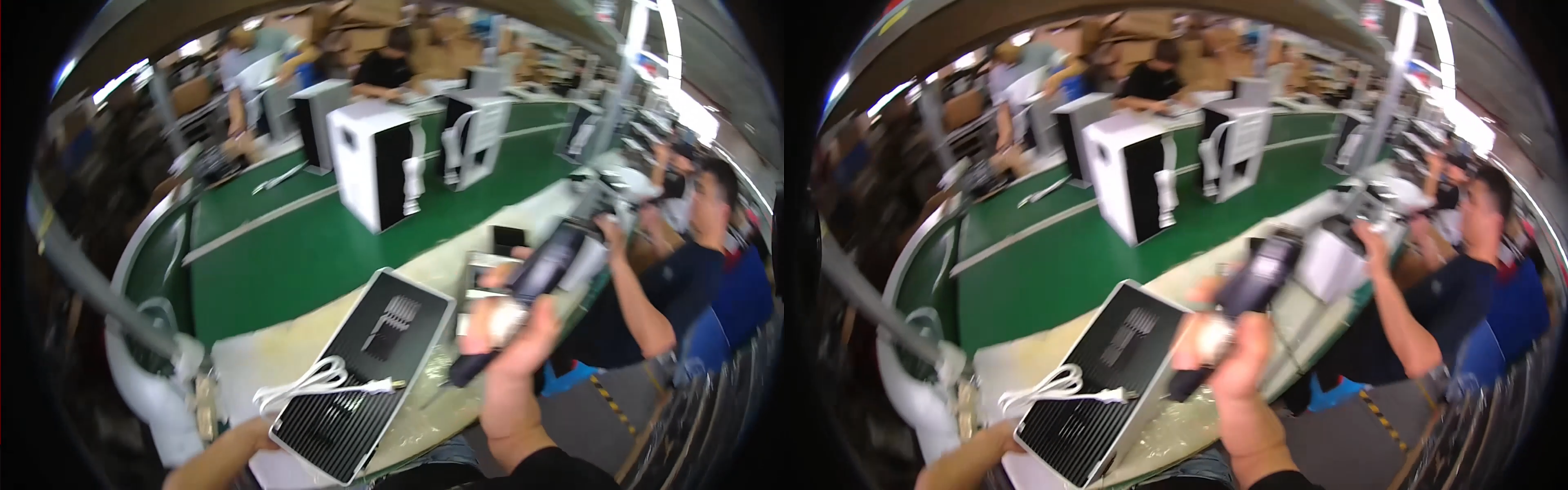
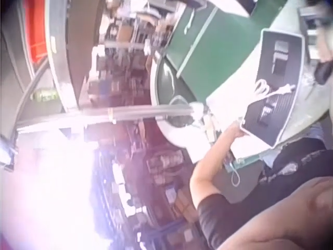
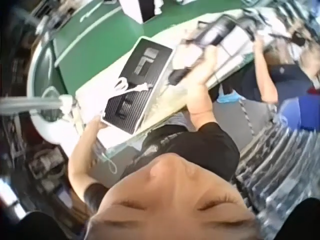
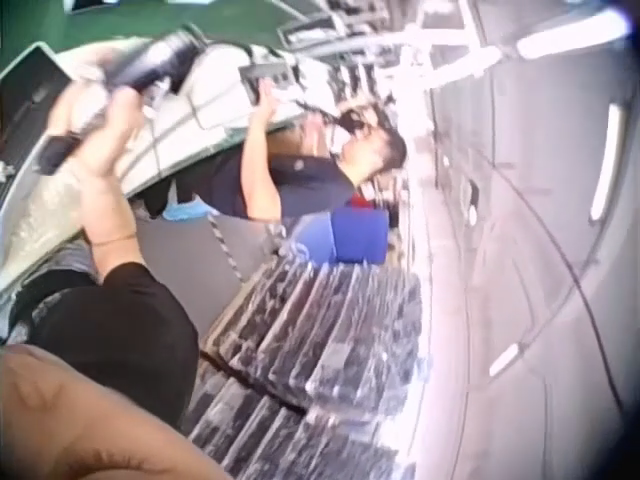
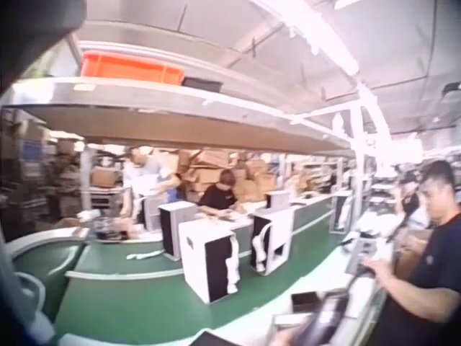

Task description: Assembling components of an electronic device housing and securing them with an electric screwdriver.

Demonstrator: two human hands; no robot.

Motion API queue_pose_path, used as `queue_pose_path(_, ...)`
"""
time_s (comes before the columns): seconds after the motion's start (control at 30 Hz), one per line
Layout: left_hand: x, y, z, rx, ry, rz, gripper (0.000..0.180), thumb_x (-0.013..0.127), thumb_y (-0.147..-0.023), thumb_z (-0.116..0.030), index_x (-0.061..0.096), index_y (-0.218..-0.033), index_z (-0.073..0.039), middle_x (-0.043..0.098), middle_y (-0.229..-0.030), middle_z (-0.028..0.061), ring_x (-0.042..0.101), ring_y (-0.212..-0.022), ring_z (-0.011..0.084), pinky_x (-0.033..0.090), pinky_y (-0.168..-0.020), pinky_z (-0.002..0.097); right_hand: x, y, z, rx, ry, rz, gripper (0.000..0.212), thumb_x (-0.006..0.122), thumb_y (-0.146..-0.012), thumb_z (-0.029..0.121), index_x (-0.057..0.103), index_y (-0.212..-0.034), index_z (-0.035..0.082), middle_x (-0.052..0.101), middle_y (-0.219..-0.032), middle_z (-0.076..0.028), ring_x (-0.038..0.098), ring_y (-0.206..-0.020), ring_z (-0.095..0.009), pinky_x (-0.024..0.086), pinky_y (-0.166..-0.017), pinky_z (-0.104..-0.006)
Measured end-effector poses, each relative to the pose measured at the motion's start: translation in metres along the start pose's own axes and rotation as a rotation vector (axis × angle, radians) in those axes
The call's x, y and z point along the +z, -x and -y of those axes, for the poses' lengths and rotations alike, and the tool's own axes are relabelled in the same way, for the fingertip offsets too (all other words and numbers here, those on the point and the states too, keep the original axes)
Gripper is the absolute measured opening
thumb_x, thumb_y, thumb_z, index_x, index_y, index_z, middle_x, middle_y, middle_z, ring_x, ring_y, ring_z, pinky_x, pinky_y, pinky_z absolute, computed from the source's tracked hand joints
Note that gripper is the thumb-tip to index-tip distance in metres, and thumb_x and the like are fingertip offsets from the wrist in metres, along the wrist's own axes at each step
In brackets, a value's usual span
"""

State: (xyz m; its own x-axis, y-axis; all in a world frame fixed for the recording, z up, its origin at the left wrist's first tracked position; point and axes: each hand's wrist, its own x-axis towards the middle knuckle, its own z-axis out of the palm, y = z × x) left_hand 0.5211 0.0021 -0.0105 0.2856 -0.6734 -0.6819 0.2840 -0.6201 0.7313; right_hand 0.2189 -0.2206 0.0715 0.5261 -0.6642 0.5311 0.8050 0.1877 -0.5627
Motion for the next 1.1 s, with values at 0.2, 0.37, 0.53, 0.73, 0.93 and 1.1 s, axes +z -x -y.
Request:
queue_pose_path(0.2,-0.11,0.028,0.125,0.307,-1.312,0.104,0.035,0.059,-0.084,-0.014,0.062,-0.118,-0.002,0.061,-0.122,0.0117,0.057,-0.113,0.0223,0.045,-0.097,0.0371,-0.084,-0.004,0.039,-0.129,-0.259,0.172,0.06,0.044,-0.098,0.036,0.021,-0.142,0.003,0.045,-0.107,-0.015,0.047,-0.042,-0.02,0.041,-0.033,-0.0347)
queue_pose_path(0.37,-0.002,0.069,-0.109,-0.09,-1.162,-0.802,0.034,0.05,-0.074,-0.004,0.066,-0.103,-0.011,0.064,-0.108,0.0208,0.061,-0.103,0.0377,0.049,-0.088,0.0432,-0.105,-0.011,0.033,-0.26,-0.317,0.121,0.058,0.047,-0.098,0.033,0.021,-0.14,0.002,0.046,-0.103,-0.015,0.049,-0.04,-0.02,0.042,-0.029,-0.0324)
queue_pose_path(0.53,-0.013,0.052,-0.188,0.275,-1.721,-0.94,0.034,0.058,-0.079,-0.005,0.057,-0.112,-0.014,0.056,-0.123,0.0189,0.061,-0.104,0.036,0.051,-0.087,0.0407,-0.113,-0.026,0.009,-0.155,-0.344,-0.097,0.061,0.041,-0.097,0.041,0.021,-0.139,0.002,0.049,-0.101,-0.019,0.047,-0.039,-0.021,0.041,-0.03,-0.0338)
queue_pose_path(0.73,-0.1,-0.02,-0.172,0.619,-2.179,-1.023,0.04,0.062,-0.075,-0.004,0.053,-0.113,-0.014,0.039,-0.14,0.0196,0.053,-0.117,0.0402,0.051,-0.091,0.0429,-0.107,-0.034,-0.005,-0.102,-0.229,-0.316,0.062,0.041,-0.093,0.048,0.029,-0.132,0.0,0.054,-0.096,-0.019,0.047,-0.036,-0.018,0.042,-0.03,-0.0306)
queue_pose_path(0.93,-0.071,-0.023,-0.211,0.545,-1.876,-0.924,0.013,0.059,-0.07,-0.003,0.06,-0.083,-0.006,0.056,-0.115,0.01,0.065,-0.081,0.0289,0.053,-0.073,0.0411,-0.121,-0.048,-0.014,-0.104,-0.164,-0.483,0.055,0.03,-0.098,0.04,0.03,-0.137,0.001,0.051,-0.099,-0.015,0.042,-0.036,-0.014,0.037,-0.028,-0.0275)
queue_pose_path(1.1,-0.045,-0.095,-0.309,0.218,-1.83,-1.305,0.018,0.062,-0.069,-0.02,0.069,-0.08,-0.007,0.068,-0.091,0.0185,0.067,-0.089,0.0338,0.053,-0.073,0.042,-0.138,-0.057,-0.033,-0.072,-0.091,-0.488,0.056,0.034,-0.098,0.041,0.029,-0.136,0.0,0.052,-0.099,-0.017,0.045,-0.037,-0.015,0.04,-0.03,-0.0286)
